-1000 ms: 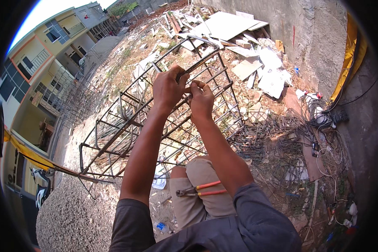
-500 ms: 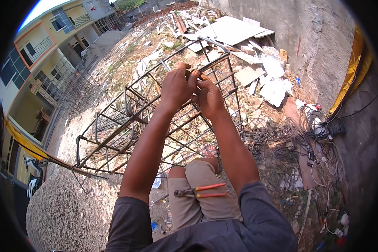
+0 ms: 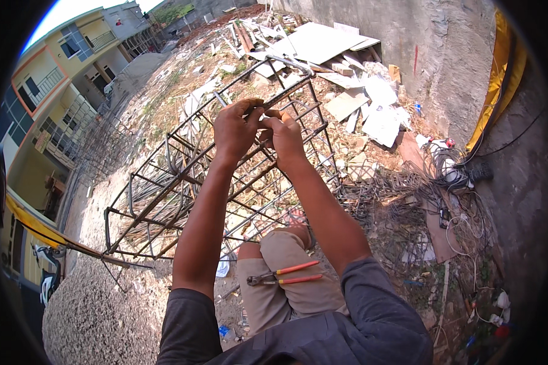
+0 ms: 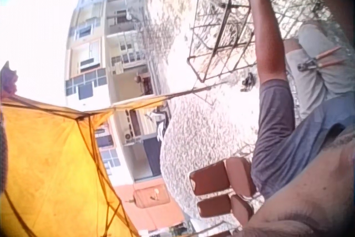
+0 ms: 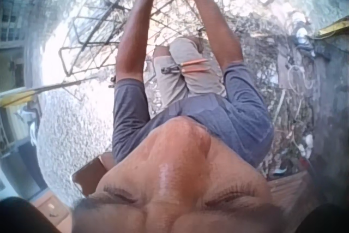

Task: The person sits on the ground and assembles a metal frame by hand, using pliers to bend and secure wire ties at multiple joints. The person repeatedly picks up wire ties, wraps them around intersecting bars, and twists them to fasten the structure.

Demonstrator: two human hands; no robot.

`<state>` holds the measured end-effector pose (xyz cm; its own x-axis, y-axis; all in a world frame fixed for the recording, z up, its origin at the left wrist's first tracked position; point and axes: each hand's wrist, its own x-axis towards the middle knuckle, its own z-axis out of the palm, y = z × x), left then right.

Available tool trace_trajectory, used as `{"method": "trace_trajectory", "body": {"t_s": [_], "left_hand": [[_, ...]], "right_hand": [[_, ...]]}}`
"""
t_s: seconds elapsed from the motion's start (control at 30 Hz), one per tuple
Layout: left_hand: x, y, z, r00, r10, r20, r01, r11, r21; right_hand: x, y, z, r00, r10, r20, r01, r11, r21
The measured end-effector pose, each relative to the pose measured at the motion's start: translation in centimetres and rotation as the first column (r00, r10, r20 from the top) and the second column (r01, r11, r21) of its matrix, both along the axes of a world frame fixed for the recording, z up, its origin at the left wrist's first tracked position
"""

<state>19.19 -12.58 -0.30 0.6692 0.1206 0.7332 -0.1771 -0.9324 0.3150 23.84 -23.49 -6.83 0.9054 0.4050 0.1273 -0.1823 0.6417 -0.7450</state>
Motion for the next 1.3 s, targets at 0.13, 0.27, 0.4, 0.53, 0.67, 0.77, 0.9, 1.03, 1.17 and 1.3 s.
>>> {"method": "trace_trajectory", "body": {"t_s": [0.13,0.27,0.4,0.53,0.67,0.77,0.9,1.03,1.17,1.3], "left_hand": [[0.2,-0.3,0.4,0.996,-0.039,-0.077,0.033,0.996,-0.081],[-0.1,-0.3,0.9,0.988,-0.025,-0.155,0.013,0.997,-0.079],[-0.6,0.3,1.0,0.983,-0.050,-0.178,0.024,0.989,-0.146],[-0.3,-0.4,1.3,0.982,-0.033,-0.186,0.001,0.985,-0.171],[-0.6,0.6,0.7,0.983,-0.031,-0.182,-0.001,0.985,-0.171],[-0.8,0.2,1.0,0.977,-0.019,-0.210,-0.013,0.988,-0.152],[-0.3,0.6,0.7,0.977,0.044,-0.208,-0.068,0.992,-0.110],[0.6,-0.5,0.3,0.982,0.055,-0.181,-0.078,0.990,-0.120],[-0.1,0.4,0.4,0.986,0.057,-0.156,-0.079,0.987,-0.137],[0.0,-0.5,0.7,0.988,0.039,-0.152,-0.054,0.994,-0.094]], "right_hand": [[-0.4,-0.2,-2.5,0.952,-0.164,0.260,0.236,0.932,-0.275],[-1.5,-2.1,-3.3,0.673,-0.292,0.679,0.669,0.631,-0.392],[-2.1,-6.6,2.5,0.606,0.033,0.795,0.731,0.370,-0.573],[-0.5,-9.1,5.5,0.294,0.218,0.931,0.892,0.287,-0.349],[-0.3,-7.3,10.9,-0.106,0.600,0.793,0.959,0.273,-0.079],[1.6,-5.4,14.2,-0.311,0.753,0.580,0.940,0.332,0.074],[1.1,-1.7,17.6,-0.288,0.847,0.448,0.950,0.312,0.021],[3.9,-1.6,17.9,-0.077,0.874,0.479,0.982,0.149,-0.113],[2.3,-3.3,17.0,0.303,0.717,0.627,0.921,-0.051,-0.386],[-0.3,-9.0,11.6,0.243,0.562,0.790,0.911,0.146,-0.385]]}}
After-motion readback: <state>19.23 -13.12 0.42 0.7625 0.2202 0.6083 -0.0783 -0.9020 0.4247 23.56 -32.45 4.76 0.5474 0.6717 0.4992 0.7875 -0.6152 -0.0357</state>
